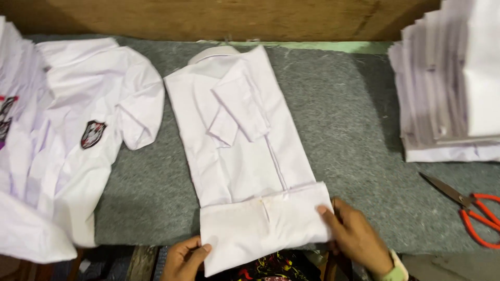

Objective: Buttoning and folding a white school uniform shirt on a work surface

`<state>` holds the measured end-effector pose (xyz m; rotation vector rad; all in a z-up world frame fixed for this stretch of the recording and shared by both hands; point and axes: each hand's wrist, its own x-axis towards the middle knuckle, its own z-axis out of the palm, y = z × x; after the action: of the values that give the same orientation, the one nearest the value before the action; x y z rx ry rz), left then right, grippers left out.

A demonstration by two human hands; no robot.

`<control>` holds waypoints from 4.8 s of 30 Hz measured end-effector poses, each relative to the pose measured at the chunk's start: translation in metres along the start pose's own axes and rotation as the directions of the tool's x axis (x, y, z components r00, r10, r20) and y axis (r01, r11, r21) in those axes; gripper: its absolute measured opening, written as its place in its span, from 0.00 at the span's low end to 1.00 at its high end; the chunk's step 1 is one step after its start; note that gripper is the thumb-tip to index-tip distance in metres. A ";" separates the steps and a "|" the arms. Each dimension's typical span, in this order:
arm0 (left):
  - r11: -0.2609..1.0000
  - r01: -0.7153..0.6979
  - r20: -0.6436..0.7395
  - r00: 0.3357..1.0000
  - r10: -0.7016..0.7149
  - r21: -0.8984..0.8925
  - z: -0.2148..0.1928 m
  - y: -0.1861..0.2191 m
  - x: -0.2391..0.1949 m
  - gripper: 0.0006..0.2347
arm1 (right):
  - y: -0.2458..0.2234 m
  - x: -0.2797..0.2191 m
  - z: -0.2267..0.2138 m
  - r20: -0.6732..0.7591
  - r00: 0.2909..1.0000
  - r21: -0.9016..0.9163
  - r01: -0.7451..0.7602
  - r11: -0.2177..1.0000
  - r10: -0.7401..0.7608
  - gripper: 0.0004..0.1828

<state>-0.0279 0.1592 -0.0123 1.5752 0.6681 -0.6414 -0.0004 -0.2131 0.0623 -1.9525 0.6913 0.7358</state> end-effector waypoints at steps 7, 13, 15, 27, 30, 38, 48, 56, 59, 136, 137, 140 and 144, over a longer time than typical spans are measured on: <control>0.998 0.052 0.024 0.998 -0.053 0.033 -0.021 -0.038 -0.002 0.08 | 0.016 -0.003 0.025 -0.030 0.997 -0.355 -0.073 0.932 0.066 0.25; 0.990 0.012 -0.004 1.000 -0.012 0.144 -0.012 0.004 -0.026 0.11 | 0.015 0.000 0.025 -0.112 0.994 -0.573 -0.058 0.817 -0.008 0.29; 0.933 0.062 0.017 0.997 -0.073 0.356 -0.009 0.026 -0.034 0.10 | 0.012 -0.001 0.024 -0.219 0.972 -0.614 -0.067 0.787 -0.088 0.27; 0.227 -0.627 0.345 0.654 0.674 0.745 0.036 0.085 -0.032 0.22 | -0.028 0.016 0.079 0.255 0.430 -0.625 0.757 0.192 -0.866 0.23; 0.026 -0.693 0.510 0.555 0.657 0.720 0.056 0.093 -0.018 0.14 | -0.030 0.022 0.081 0.249 0.466 -0.646 0.733 0.213 -0.849 0.24; -0.020 -0.755 0.527 0.439 0.728 0.656 0.068 0.093 -0.002 0.06 | -0.032 0.025 0.088 0.166 0.554 -0.705 0.645 0.294 -0.816 0.23; -0.098 -0.784 0.477 0.269 0.837 0.613 0.074 0.099 0.006 0.14 | -0.030 0.024 0.084 0.164 0.508 -0.640 0.707 0.301 -0.846 0.18; 0.578 -0.303 -0.031 0.868 0.495 0.758 -0.003 0.093 -0.041 0.15 | 0.026 0.000 0.034 -0.091 0.599 -0.566 0.626 0.536 -0.796 0.17; 0.576 0.089 -0.107 0.994 -0.003 0.812 -0.024 0.076 -0.059 0.17 | 0.038 -0.012 0.012 -0.140 0.906 -0.486 0.289 0.825 -0.400 0.25; 0.715 -0.435 -0.210 0.755 0.621 0.547 -0.002 0.247 0.125 0.18 | -0.188 0.194 0.009 -0.464 0.503 -0.355 0.649 0.673 -0.729 0.17; 0.727 -0.393 -0.206 0.786 0.583 0.563 -0.004 0.250 0.101 0.20 | -0.191 0.178 0.006 -0.467 0.499 -0.360 0.646 0.673 -0.730 0.19; 0.746 -0.318 -0.159 0.857 0.490 0.585 -0.020 0.236 0.056 0.22 | -0.177 0.136 -0.014 -0.375 0.617 -0.357 0.593 0.722 -0.692 0.20; 0.818 -0.171 0.051 0.984 0.171 0.550 -0.035 0.195 0.025 0.21 | -0.147 0.085 -0.025 -0.017 0.957 -0.326 0.269 0.906 -0.290 0.21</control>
<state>0.1332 0.1790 0.1042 2.1466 0.3394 -0.7390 0.1671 -0.1865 0.0920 -2.3215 0.3282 0.6364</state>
